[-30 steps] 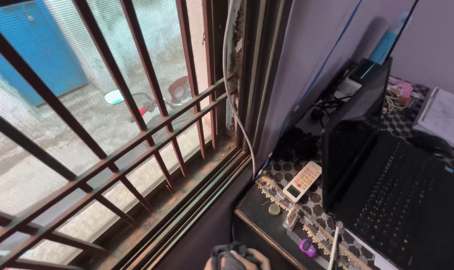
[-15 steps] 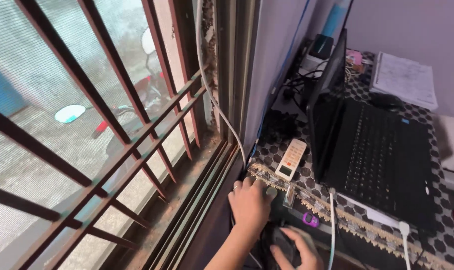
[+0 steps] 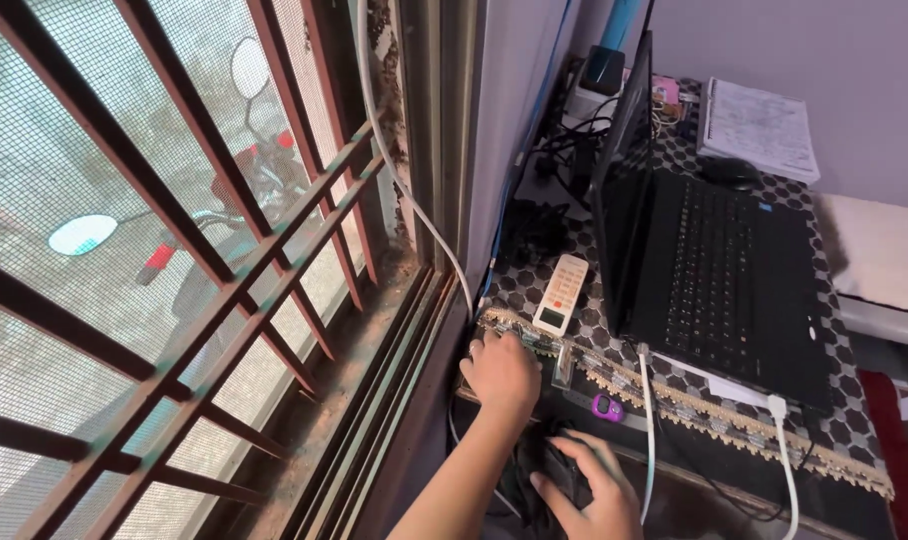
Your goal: The recorder cleans metal window bars and then wipes a laptop and desk using a cloth.
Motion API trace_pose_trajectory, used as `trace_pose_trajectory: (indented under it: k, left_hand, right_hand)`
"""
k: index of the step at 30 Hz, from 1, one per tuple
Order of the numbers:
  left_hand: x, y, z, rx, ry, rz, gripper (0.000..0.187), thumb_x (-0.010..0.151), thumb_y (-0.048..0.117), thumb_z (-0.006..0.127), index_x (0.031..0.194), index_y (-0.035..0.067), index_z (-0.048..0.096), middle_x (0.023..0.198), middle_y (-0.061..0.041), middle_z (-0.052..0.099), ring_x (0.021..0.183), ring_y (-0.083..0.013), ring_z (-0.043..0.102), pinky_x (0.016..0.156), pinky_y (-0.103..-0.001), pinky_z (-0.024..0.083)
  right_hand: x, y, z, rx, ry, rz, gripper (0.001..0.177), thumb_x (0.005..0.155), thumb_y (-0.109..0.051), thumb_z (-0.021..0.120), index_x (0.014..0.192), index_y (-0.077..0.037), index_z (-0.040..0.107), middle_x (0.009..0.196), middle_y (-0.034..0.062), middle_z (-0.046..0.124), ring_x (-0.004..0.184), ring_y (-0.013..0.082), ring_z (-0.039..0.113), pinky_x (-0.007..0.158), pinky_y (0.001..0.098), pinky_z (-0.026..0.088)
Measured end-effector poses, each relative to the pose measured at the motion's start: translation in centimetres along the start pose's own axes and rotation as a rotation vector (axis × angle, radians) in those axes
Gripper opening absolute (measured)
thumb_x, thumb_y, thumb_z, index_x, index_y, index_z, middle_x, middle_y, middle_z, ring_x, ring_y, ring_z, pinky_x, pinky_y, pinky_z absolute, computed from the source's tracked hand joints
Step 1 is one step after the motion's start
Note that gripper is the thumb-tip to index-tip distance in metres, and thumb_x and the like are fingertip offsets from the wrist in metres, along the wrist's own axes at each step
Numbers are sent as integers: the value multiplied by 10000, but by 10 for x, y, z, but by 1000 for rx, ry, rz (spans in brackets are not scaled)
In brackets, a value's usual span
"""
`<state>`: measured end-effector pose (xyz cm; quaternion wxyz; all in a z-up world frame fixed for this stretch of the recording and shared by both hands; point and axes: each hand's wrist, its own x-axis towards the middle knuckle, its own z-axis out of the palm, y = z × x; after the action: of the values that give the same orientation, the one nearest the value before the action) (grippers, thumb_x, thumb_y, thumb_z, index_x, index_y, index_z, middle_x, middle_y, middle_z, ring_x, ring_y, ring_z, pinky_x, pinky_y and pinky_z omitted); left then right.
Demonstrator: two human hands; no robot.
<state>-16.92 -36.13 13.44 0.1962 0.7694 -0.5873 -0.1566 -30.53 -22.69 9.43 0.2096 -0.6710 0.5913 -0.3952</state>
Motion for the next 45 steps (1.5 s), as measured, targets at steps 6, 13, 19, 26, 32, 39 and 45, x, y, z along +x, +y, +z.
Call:
trace_pose_trajectory:
  k: [6,13,19,26,32,39,45]
  left_hand:
    - [20,0,10,31,-109,-23,231,917,221,649,1105,116,731,1203,-119,685,1215,-343,596,959,-524,459]
    - [31,-1,23,21,-188,-55,273,930,185,600,1175,115,696,1163,-136,719,1133,-343,676,960,-536,479]
    - [28,2,22,4,-161,-45,248,938,151,583,1153,113,701,1168,-120,708,1147,-331,667,943,-555,489]
    - [35,1,36,2,-123,-7,220,990,149,536,1107,120,720,1149,-120,723,1161,-340,655,928,-562,499]
    - [55,-32,11,-137,-172,-25,367,712,209,890,1045,117,768,1109,-159,738,1056,-367,720,889,-453,589]
    - [35,-27,10,-196,-282,100,478,506,224,1018,919,152,788,997,-107,759,991,-318,744,895,-405,584]
    - [24,-9,10,-118,-220,27,349,692,176,901,980,81,728,1054,-141,762,1068,-358,711,883,-485,578]
  right_hand:
    - [3,-18,-11,-9,-26,121,450,713,-261,860,1129,-126,752,1255,76,694,1205,239,693,999,369,524]
    - [2,-19,-13,-19,-41,47,474,737,-282,849,1173,-134,741,1281,80,674,1222,243,679,1010,375,517]
    - [2,-25,-12,-32,-78,2,550,744,-312,841,1249,-149,694,1306,54,664,1243,232,662,1008,377,523]
    - [-2,-22,-12,-20,-95,6,578,721,-301,863,1252,-154,688,1283,68,673,1236,235,667,1006,376,529]
    - [-5,-12,-16,3,-48,134,656,643,-246,911,1244,-154,662,1239,90,716,1230,244,676,1042,394,508]
    - [-10,-14,-6,2,-76,164,682,618,-241,927,1248,-173,673,1225,85,726,1210,240,693,1008,389,531]
    - [-8,-12,-9,28,-72,65,642,643,-262,916,1223,-143,668,1226,86,723,1207,235,696,999,367,534]
